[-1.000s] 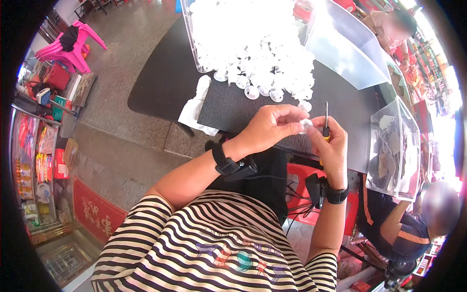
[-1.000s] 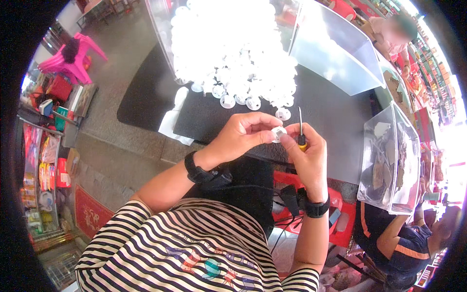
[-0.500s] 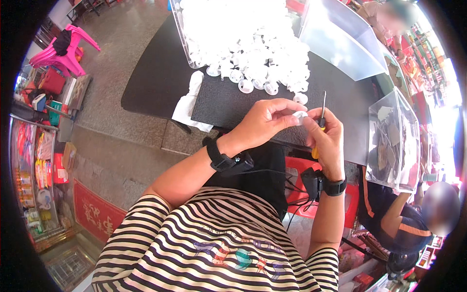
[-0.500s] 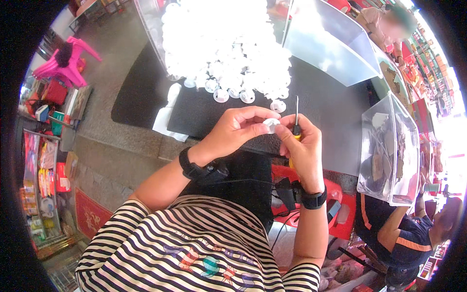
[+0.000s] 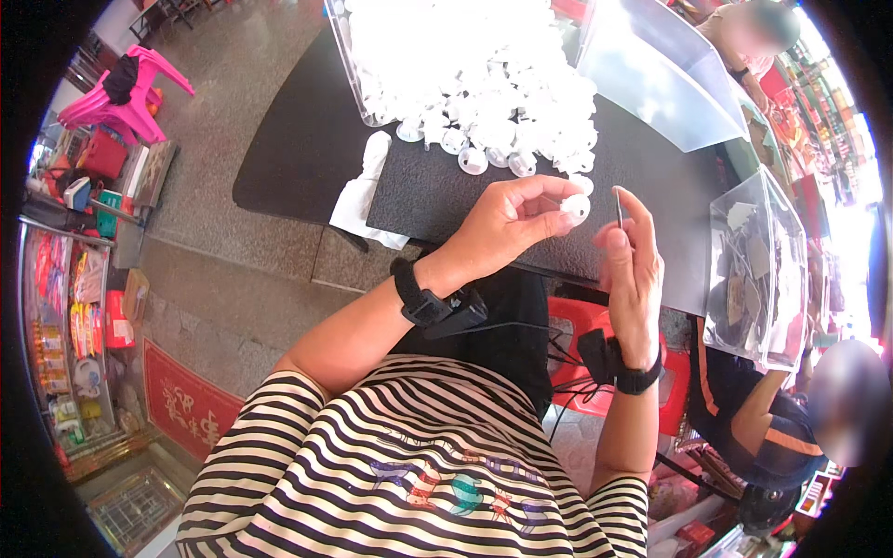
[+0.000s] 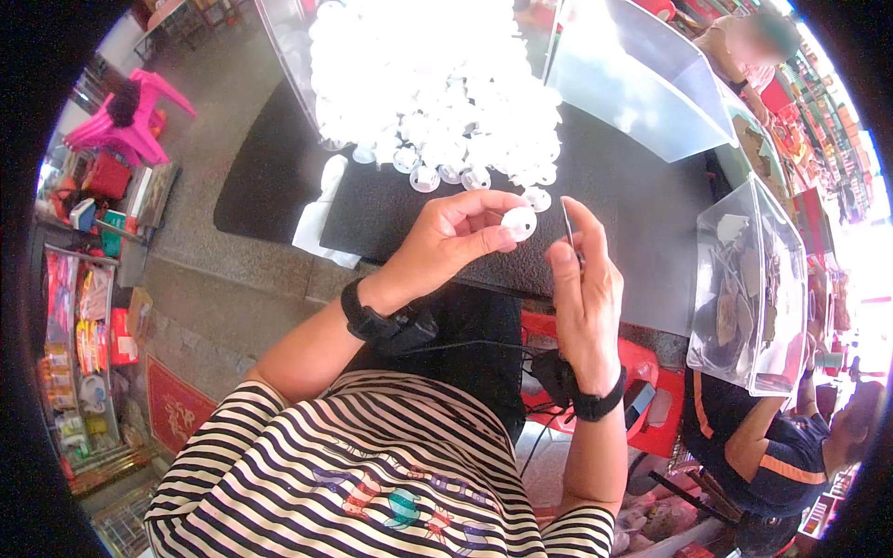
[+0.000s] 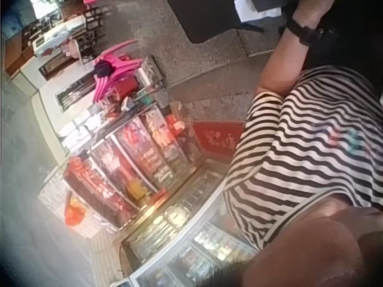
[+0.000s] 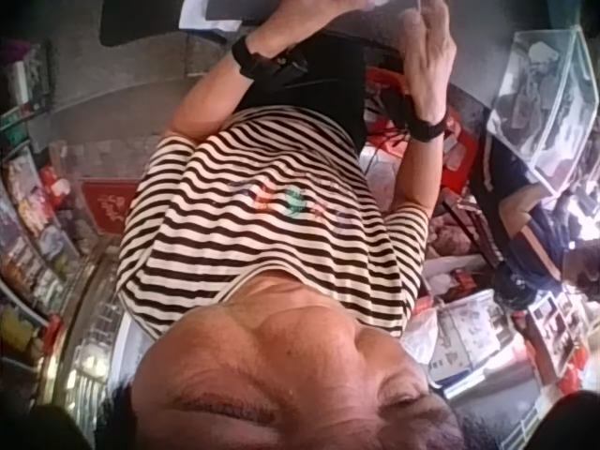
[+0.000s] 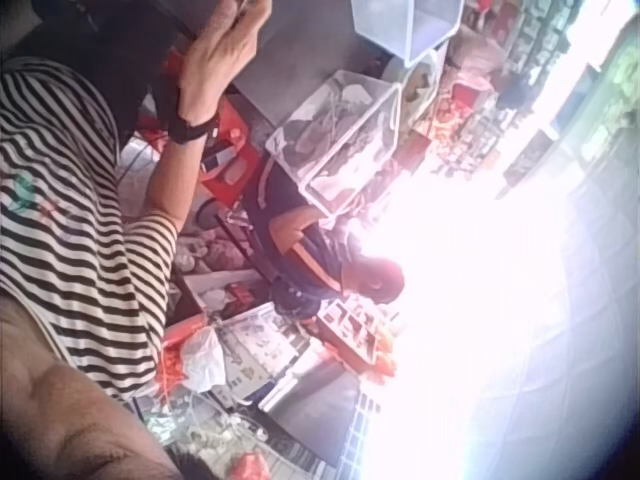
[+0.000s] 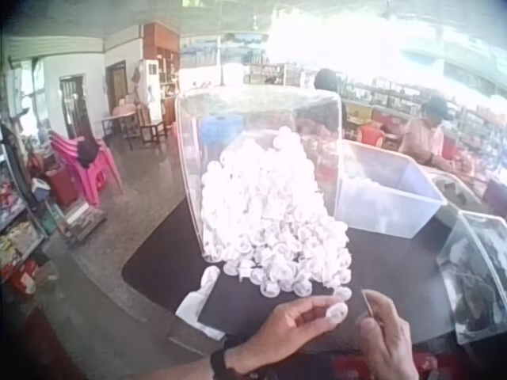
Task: The person is using a screwdriver to assemble small white plastic components at a workstation.
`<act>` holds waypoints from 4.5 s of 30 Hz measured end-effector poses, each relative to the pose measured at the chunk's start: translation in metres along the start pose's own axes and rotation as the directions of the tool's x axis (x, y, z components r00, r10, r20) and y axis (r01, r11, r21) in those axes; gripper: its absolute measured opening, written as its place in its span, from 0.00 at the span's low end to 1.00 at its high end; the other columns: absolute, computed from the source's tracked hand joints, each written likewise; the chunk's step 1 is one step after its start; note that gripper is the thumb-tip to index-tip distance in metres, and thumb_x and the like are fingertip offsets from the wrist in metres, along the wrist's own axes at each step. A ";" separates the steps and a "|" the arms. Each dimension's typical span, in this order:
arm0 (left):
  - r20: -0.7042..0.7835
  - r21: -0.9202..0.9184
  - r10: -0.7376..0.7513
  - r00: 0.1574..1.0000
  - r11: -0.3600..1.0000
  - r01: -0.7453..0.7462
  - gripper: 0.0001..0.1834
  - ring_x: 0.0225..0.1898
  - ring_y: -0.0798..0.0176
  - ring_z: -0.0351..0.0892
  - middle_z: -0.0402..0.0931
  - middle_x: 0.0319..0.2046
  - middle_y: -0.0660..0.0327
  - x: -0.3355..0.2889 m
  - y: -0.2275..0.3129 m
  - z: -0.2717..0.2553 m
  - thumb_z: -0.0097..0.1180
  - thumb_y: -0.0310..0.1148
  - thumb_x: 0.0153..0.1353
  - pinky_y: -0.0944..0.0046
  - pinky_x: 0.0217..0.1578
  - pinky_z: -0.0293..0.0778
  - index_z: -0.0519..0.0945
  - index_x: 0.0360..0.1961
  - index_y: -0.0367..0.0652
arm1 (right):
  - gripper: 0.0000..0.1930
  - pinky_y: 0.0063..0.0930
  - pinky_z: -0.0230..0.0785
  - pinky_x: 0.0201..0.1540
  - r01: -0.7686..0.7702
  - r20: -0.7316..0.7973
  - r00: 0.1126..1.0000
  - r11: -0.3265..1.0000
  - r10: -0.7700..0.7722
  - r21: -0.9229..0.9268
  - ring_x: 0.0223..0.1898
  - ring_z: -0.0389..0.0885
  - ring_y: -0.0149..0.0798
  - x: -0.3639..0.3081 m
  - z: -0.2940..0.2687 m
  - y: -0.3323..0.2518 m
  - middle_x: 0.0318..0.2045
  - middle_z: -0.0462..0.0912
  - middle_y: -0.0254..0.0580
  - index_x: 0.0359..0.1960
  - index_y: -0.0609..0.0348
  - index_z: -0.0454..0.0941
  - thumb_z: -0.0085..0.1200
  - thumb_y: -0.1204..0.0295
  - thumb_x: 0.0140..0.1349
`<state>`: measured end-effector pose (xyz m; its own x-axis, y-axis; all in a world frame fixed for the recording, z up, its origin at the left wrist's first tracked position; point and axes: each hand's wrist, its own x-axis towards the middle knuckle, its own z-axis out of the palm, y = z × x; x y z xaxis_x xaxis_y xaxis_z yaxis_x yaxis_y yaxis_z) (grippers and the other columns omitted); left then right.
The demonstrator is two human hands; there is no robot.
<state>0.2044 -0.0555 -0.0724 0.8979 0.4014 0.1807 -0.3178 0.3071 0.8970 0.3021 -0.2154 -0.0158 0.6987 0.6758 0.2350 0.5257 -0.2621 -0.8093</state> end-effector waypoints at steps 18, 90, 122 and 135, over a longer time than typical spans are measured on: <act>0.004 0.073 0.027 1.000 0.997 -0.027 0.18 0.42 0.73 0.81 0.83 0.43 0.62 -0.005 0.001 -0.001 0.63 0.24 0.62 0.73 0.46 0.78 0.80 0.54 0.37 | 0.17 0.32 0.62 0.25 0.208 0.081 0.978 0.930 -0.193 -0.304 0.19 0.66 0.36 -0.017 -0.005 -0.010 0.19 0.66 0.41 0.56 0.50 0.81 0.55 0.76 0.65; 0.066 0.097 0.018 0.998 0.995 -0.025 0.17 0.46 0.70 0.81 0.82 0.45 0.61 -0.003 0.005 0.001 0.61 0.21 0.62 0.69 0.51 0.79 0.79 0.53 0.35 | 0.24 0.33 0.64 0.34 0.144 0.202 0.976 0.944 -0.086 -0.296 0.28 0.69 0.43 -0.022 -0.021 -0.028 0.27 0.68 0.47 0.63 0.60 0.73 0.49 0.82 0.64; 0.116 0.330 0.077 0.990 0.937 -0.111 0.14 0.42 0.73 0.80 0.82 0.40 0.63 -0.003 0.000 -0.001 0.63 0.19 0.59 0.71 0.46 0.79 0.83 0.48 0.37 | 0.23 0.43 0.70 0.27 0.336 0.275 0.940 0.692 -0.202 -0.639 0.24 0.78 0.51 -0.026 -0.005 -0.030 0.26 0.74 0.47 0.55 0.55 0.78 0.52 0.82 0.56; 0.107 0.053 -0.053 0.993 0.997 0.048 0.19 0.46 0.69 0.82 0.82 0.45 0.59 0.001 0.005 -0.007 0.62 0.21 0.62 0.68 0.50 0.79 0.78 0.55 0.35 | 0.24 0.36 0.68 0.31 0.256 0.219 0.959 0.886 -0.182 -0.386 0.24 0.73 0.46 -0.031 -0.019 -0.020 0.27 0.70 0.44 0.59 0.53 0.77 0.53 0.83 0.61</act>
<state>0.2013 -0.0480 -0.0702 0.9408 0.2903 0.1749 -0.2582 0.2798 0.9247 0.2790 -0.2440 0.0035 0.4677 0.8466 0.2542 0.8321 -0.3247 -0.4495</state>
